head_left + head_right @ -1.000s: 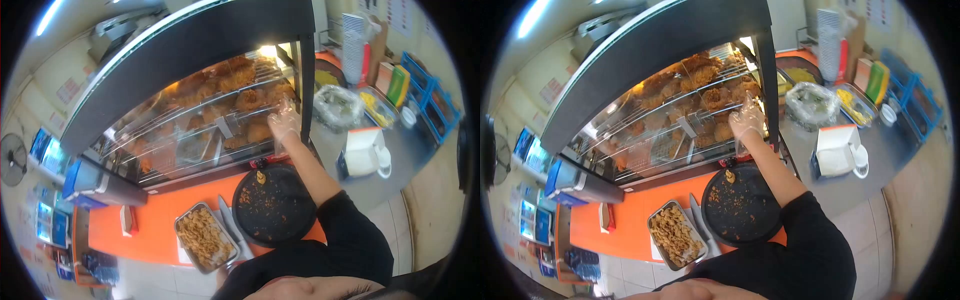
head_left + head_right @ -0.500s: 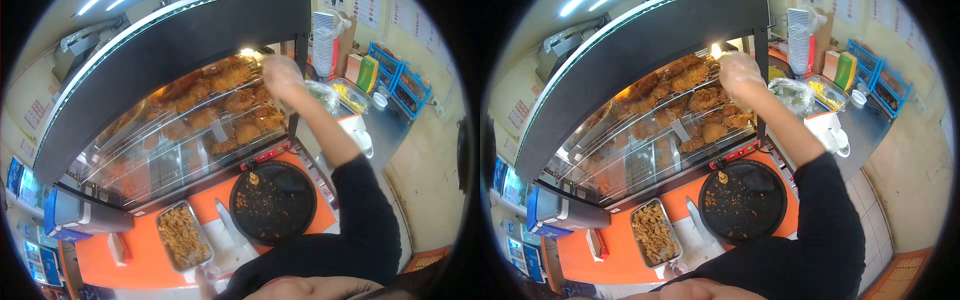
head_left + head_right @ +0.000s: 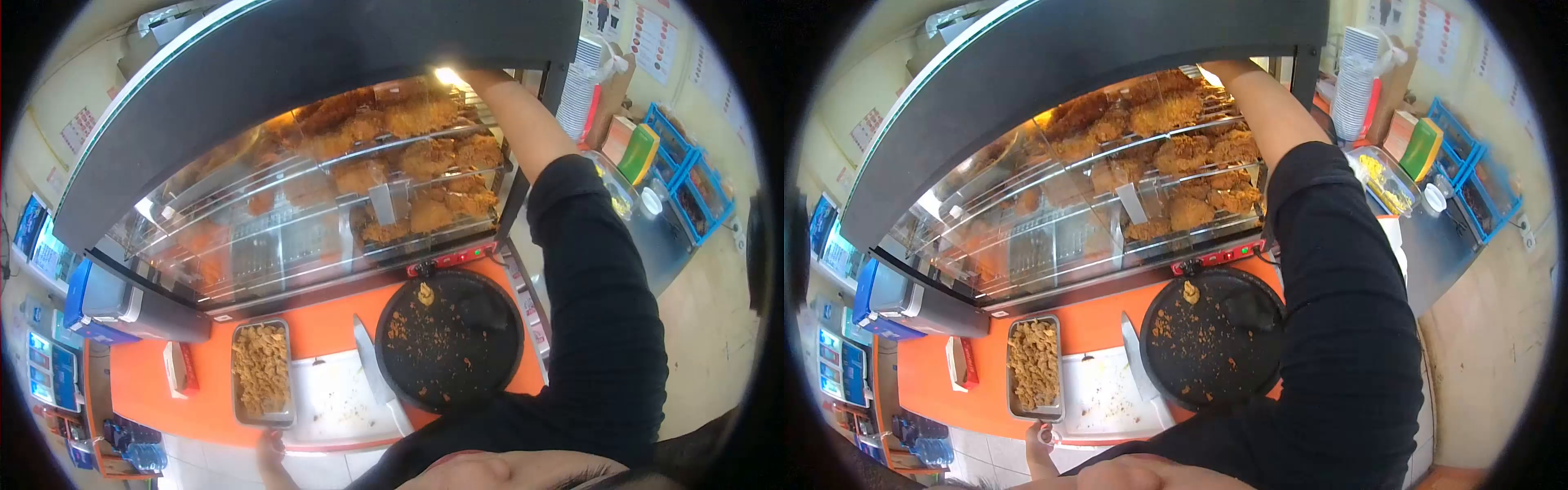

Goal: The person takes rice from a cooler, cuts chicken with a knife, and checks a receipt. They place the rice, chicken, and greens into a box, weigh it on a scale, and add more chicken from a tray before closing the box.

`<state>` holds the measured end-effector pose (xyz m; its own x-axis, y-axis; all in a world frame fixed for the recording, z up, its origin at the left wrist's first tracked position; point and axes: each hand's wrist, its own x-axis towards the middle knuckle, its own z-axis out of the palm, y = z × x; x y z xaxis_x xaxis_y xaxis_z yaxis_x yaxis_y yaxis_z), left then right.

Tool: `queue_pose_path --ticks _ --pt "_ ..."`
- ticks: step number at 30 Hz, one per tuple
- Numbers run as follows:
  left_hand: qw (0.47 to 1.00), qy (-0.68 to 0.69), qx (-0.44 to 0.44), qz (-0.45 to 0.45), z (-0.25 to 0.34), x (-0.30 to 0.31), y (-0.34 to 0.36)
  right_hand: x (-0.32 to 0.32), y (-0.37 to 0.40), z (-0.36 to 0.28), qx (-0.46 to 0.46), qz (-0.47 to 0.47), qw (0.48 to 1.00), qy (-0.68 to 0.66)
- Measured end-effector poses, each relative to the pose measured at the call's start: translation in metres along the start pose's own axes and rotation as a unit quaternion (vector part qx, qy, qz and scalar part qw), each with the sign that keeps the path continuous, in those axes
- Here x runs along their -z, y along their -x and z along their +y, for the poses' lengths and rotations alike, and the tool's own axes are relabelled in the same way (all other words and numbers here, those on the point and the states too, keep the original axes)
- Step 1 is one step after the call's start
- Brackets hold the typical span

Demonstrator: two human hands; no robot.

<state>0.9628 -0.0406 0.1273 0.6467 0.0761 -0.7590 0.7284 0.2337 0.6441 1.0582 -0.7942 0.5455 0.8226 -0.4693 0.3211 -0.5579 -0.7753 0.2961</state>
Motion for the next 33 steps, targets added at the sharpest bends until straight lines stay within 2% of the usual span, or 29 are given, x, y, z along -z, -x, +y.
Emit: queue_pose_path --ticks 2,3,4,5,6,7,8,9,10,11,13,15,16,17,18,19,20,21,22,23,24,25,26,27,29,30,31,32,33 --pt "0.998 0.050 -0.024 -0.011 -0.010 0.020 -0.025 -0.001 0.008 -0.003 -0.012 0.020 1.000 -0.006" --pt "0.997 0.026 -0.020 0.076 -0.007 0.012 -0.021 -0.001 0.015 -0.003 -0.017 0.032 0.999 -0.010" --pt "0.977 -0.164 -0.129 0.048 -0.015 0.032 -0.022 -0.004 0.023 0.000 -0.025 0.043 0.999 -0.015" --pt "0.995 -0.005 -0.079 0.053 -0.019 0.052 -0.053 -0.008 0.037 0.001 -0.032 0.047 0.998 -0.021" --pt "0.991 0.070 -0.117 -0.013 -0.018 0.049 -0.053 -0.011 0.055 0.004 -0.046 0.042 0.998 -0.028" --pt "0.990 0.073 -0.120 0.014 -0.015 0.049 -0.055 -0.013 0.072 0.004 -0.065 0.034 0.997 -0.034" --pt "0.986 0.135 -0.099 -0.020 -0.012 0.049 -0.062 -0.013 0.089 0.002 -0.092 0.024 0.995 -0.039" --pt "0.993 0.081 -0.058 -0.071 -0.001 0.059 -0.063 -0.041 0.095 0.018 -0.056 0.179 0.981 -0.038" --pt "0.990 0.029 -0.021 -0.133 0.015 0.062 -0.071 -0.040 0.112 0.009 -0.078 0.206 0.973 -0.072" --pt "0.990 0.036 -0.023 -0.133 0.027 0.056 -0.073 -0.031 0.124 0.001 -0.100 0.241 0.960 -0.103" --pt "0.999 -0.035 0.018 -0.034 0.034 0.054 -0.061 -0.047 0.122 0.006 -0.132 0.251 0.954 -0.100" --pt "0.999 -0.022 -0.008 -0.036 0.029 0.065 -0.064 -0.032 0.128 -0.012 -0.171 0.214 0.954 -0.118" --pt "0.998 -0.054 -0.023 -0.012 0.028 0.065 -0.065 -0.028 0.123 -0.015 -0.150 0.203 0.968 -0.018" --pt "0.995 -0.086 -0.043 0.011 0.031 0.062 -0.061 -0.016 0.118 -0.020 -0.152 0.203 0.967 -0.018" --pt "0.993 -0.120 -0.002 0.013 0.037 0.062 -0.046 -0.004 0.114 -0.026 -0.162 0.164 0.973 -0.012" --pt "0.991 -0.129 -0.025 -0.021 0.032 0.071 -0.037 0.005 0.114 -0.031 -0.177 0.122 0.977 -0.005" --pt "0.987 -0.139 -0.048 -0.062 0.024 0.082 -0.029 0.013 0.116 -0.036 -0.175 0.045 0.978 0.107" --pt "0.981 -0.193 -0.005 -0.020 0.021 0.084 -0.018 0.009 0.111 -0.032 -0.179 0.030 0.974 0.136" --pt "0.968 -0.247 0.036 0.019 0.019 0.086 -0.009 0.008 0.109 -0.025 -0.185 0.015 0.968 0.167" --pt "0.956 -0.276 0.096 -0.029 0.015 0.099 -0.004 0.042 0.151 -0.054 -0.127 0.064 0.983 0.118" --pt "0.938 -0.302 0.156 -0.073 0.011 0.112 0.001 -0.004 0.098 0.012 -0.182 0.005 0.982 0.048" --pt "0.921 -0.337 0.182 -0.071 0.006 0.112 0.013 0.003 0.112 -0.028 -0.258 0.052 0.962 0.069" --pt "0.905 -0.367 0.206 -0.064 -0.003 0.113 0.025 0.003 0.123 -0.030 -0.312 0.129 0.940 -0.044" --pt "0.906 -0.364 0.204 -0.064 -0.021 0.124 0.024 0.002 0.125 -0.034 -0.354 0.204 0.899 -0.160" --pt "0.881 -0.430 0.170 -0.103 -0.055 0.150 0.021 -0.024 0.123 -0.012 -0.343 0.232 0.898 -0.148" --pt "0.882 -0.427 0.176 -0.094 -0.054 0.144 0.036 -0.014 0.146 -0.026 -0.336 0.256 0.893 -0.157" --pt "0.800 -0.587 0.113 -0.054 -0.043 0.124 0.058 -0.024 0.164 -0.030 -0.302 0.306 0.887 -0.167" --pt "0.689 -0.723 0.048 -0.019 -0.034 0.110 0.070 -0.008 0.184 -0.046 -0.317 0.260 0.897 -0.165" --pt "0.694 -0.718 0.055 -0.015 -0.028 0.105 0.075 -0.032 0.189 -0.029 -0.309 0.258 0.907 -0.126"
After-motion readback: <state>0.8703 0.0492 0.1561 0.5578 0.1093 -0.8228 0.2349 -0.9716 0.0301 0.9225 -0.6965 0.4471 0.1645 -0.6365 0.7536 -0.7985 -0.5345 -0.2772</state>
